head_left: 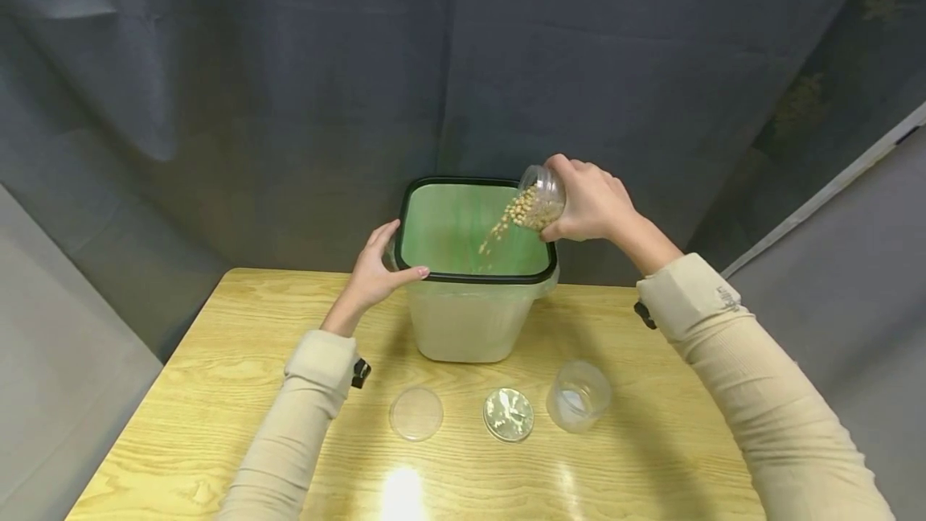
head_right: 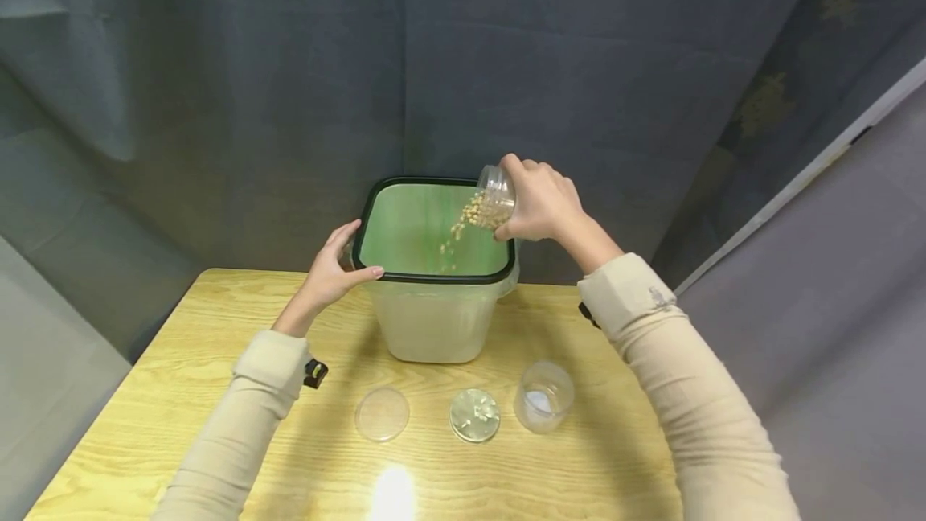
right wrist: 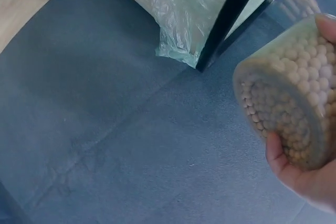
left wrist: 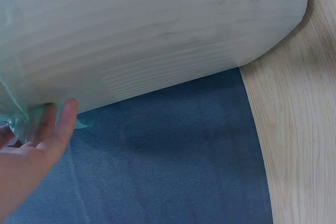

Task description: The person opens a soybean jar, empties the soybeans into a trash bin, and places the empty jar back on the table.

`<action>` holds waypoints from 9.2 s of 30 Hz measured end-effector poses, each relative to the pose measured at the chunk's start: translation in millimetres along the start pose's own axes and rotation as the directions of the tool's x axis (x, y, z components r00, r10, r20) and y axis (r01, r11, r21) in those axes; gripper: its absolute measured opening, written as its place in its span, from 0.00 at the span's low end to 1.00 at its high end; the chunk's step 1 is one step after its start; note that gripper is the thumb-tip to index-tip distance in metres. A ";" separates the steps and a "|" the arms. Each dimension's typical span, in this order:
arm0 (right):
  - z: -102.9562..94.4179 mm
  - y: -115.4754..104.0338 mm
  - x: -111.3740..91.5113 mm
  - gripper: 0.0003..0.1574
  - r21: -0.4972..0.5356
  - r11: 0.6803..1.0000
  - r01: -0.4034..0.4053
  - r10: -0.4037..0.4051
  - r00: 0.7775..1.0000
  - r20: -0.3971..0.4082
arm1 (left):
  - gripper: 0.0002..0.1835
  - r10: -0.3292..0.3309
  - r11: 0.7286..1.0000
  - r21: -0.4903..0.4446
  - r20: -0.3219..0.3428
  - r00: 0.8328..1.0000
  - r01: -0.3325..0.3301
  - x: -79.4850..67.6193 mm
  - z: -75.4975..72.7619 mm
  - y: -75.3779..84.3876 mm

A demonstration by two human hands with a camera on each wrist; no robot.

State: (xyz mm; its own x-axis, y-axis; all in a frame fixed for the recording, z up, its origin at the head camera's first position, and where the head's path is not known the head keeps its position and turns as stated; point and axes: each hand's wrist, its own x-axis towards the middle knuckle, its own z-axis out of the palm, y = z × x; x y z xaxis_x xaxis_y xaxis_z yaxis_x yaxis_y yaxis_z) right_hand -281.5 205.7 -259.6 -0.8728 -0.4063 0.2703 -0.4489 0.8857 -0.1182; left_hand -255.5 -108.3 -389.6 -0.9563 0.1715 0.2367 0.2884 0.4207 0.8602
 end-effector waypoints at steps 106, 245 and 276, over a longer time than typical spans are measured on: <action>-16.1 -28.8 19.4 0.58 -0.408 0.886 0.219 -0.229 0.973 0.027 | 0.50 0.002 1.000 0.005 -0.013 1.000 -0.002 -2.6 2.7 1.6; 115.7 -57.9 -152.3 0.63 0.750 0.656 0.084 0.003 0.993 -0.114 | 0.49 -0.001 0.999 -0.054 -0.024 1.000 -0.001 -2.1 -3.8 -4.5; 212.8 -67.3 -163.9 0.67 0.671 0.715 -0.197 0.193 0.978 0.081 | 0.48 -0.010 0.999 -0.051 -0.011 1.000 0.010 -4.8 -4.8 5.0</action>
State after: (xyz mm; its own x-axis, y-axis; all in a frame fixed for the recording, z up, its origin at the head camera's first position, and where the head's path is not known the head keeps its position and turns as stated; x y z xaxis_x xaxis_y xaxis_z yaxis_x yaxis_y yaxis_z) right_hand -148.9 164.9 -499.3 -0.9557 -0.2444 0.1640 -0.2775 0.5624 -0.7789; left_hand -249.8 -111.3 -384.3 -0.9597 0.1572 0.2329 0.2762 0.3760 0.8845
